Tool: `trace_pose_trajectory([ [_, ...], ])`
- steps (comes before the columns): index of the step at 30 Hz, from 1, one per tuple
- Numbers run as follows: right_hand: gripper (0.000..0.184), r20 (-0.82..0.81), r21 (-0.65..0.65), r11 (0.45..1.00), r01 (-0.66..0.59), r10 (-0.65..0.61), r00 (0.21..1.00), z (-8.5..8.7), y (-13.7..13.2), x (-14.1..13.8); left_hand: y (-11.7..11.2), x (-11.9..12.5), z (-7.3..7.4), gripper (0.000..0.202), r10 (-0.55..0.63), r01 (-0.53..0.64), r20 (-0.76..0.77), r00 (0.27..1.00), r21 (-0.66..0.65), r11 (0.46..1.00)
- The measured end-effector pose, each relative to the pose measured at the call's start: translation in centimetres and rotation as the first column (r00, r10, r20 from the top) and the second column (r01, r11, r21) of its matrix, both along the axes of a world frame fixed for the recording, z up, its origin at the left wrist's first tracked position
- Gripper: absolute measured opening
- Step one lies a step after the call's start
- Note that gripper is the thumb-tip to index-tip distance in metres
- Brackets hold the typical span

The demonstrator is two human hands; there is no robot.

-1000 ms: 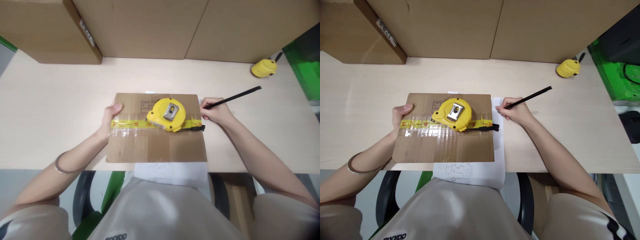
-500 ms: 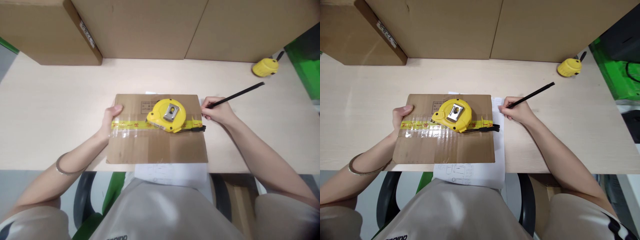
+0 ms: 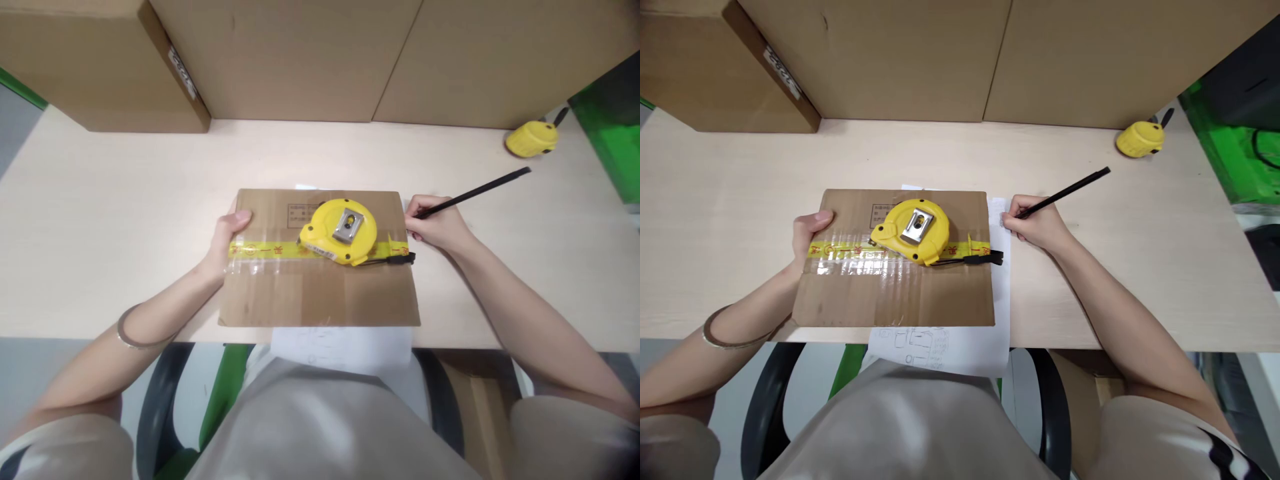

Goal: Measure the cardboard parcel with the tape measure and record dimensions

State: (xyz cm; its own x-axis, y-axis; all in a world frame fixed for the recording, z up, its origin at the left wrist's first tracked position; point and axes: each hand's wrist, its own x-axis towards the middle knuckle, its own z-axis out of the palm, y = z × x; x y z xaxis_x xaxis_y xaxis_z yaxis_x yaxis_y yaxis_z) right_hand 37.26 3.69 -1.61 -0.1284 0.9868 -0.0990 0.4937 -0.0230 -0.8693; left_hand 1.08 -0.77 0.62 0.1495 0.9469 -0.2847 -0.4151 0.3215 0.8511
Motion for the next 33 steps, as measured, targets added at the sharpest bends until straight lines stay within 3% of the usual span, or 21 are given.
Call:
trace_pose_trajectory([
  [4,0.039,0.009,-0.007,1.0,-0.009,0.009,1.0,0.2,0.0,-0.1,-0.7,0.9,1.0,0.037,0.084,-0.082,-0.033,0.996,0.055,0.995],
  [7,0.041,0.012,-0.017,1.0,-0.014,0.014,1.0,0.1,0.1,0.0,-1.0,1.3,1.3,0.032,0.074,-0.072,-0.025,0.997,0.066,0.995],
  [15,0.04,0.045,-0.011,1.0,-0.002,0.003,0.999,0.2,0.2,-0.2,-0.3,0.8,0.7,0.05,0.012,-0.01,-0.023,1.0,0.082,0.997],
  [21,0.041,0.191,-0.016,1.0,0.012,-0.009,0.982,0.7,-0.2,-0.4,-0.4,0.7,0.7,0.052,0.013,-0.009,-0.046,0.999,0.081,0.997],
  [27,0.057,0.483,0.066,0.994,0.091,-0.112,0.868,1.0,-1.3,-0.8,-0.7,0.3,0.5,0.045,0.043,-0.034,-0.083,0.996,0.099,0.994],
  [30,0.056,0.576,0.106,0.988,0.112,-0.153,0.803,1.4,-1.4,-0.8,-0.8,0.1,0.3,0.046,0.06,-0.042,-0.155,0.986,0.117,0.992],
  [33,0.046,0.574,0.267,0.95,0.158,-0.289,0.766,2.8,-1.5,-1.0,-0.9,0.2,0.4,0.055,0.07,-0.041,-0.175,0.982,0.169,0.985],
])
